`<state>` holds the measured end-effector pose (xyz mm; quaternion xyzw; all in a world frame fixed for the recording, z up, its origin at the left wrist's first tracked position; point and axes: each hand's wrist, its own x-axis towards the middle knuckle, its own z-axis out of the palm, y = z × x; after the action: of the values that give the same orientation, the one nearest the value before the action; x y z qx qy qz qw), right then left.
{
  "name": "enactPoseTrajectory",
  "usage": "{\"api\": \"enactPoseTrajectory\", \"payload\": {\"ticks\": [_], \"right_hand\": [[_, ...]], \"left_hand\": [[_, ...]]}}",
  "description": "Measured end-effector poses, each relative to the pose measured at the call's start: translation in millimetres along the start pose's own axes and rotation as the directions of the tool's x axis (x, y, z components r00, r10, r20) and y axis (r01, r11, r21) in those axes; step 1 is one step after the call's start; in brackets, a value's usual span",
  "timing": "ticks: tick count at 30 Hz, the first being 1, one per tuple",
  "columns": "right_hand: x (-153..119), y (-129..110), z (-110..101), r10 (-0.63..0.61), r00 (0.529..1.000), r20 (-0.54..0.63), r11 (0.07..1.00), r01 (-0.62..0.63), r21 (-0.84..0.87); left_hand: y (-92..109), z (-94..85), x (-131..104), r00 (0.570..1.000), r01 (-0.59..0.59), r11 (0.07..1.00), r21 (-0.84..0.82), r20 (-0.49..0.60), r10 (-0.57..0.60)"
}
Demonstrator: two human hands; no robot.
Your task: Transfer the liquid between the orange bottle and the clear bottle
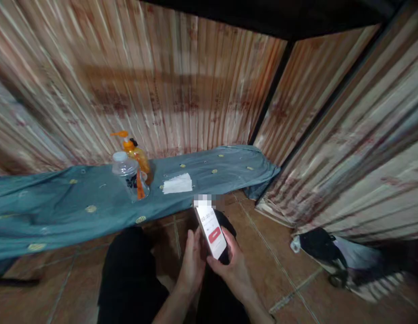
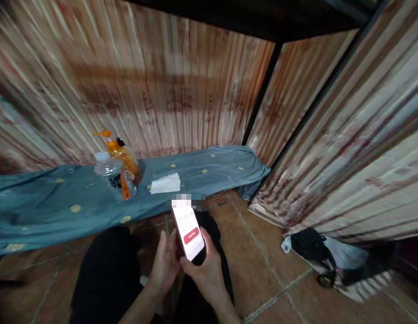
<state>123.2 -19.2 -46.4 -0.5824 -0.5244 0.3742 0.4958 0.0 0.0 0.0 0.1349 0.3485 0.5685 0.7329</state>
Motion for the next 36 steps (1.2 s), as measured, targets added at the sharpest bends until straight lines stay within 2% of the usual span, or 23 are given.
{"api": "enactPoseTrajectory", "payload": {"ticks": [4,7,11,14,20,25,31,36], "right_hand": [[0.9,0.9,7.2,-0.073,0.990,-0.117,0.988,0.055,-0.144],[2.4,-1.6,14.5,-0.134,0.981,-0.143,0.967,0.099,-0.233],[5.2,-6.1,21.1,-0.196,0.972,-0.129,0.939,0.148,-0.309],[7.4,-6.7,21.5,-0.163,0.986,-0.042,0.928,0.139,-0.346],[7.7,-10.2,29.0,-0.100,0.995,0.022,0.932,0.101,-0.348],[8.4,-17.8,42.7,-0.097,0.995,-0.038,0.945,0.080,-0.316],[13.7,-19.8,45.8,-0.034,0.998,-0.058,0.968,0.018,-0.249],[15.3,-17.6,48.1,-0.078,0.991,-0.106,0.966,0.049,-0.254]], "left_hand": [[5.7,-4.9,9.2,1.000,0.031,1.000,-0.005,-0.003,-0.031],[8.6,-3.1,13.2,1.000,0.011,1.000,-0.028,-0.004,-0.011],[14.4,-3.0,15.6,0.999,-0.038,0.996,-0.079,0.012,0.039],[20.1,-9.1,16.1,0.999,-0.036,0.996,-0.087,0.013,0.037],[24.8,-21.6,16.5,0.999,-0.037,0.995,-0.097,0.000,0.037],[23.7,-26.6,15.9,0.999,-0.039,0.995,-0.097,-0.011,0.038],[21.3,-32.5,15.3,0.999,-0.035,0.997,-0.072,-0.027,0.033],[18.8,-34.8,14.4,0.997,-0.063,0.997,-0.037,-0.038,0.062]]}}
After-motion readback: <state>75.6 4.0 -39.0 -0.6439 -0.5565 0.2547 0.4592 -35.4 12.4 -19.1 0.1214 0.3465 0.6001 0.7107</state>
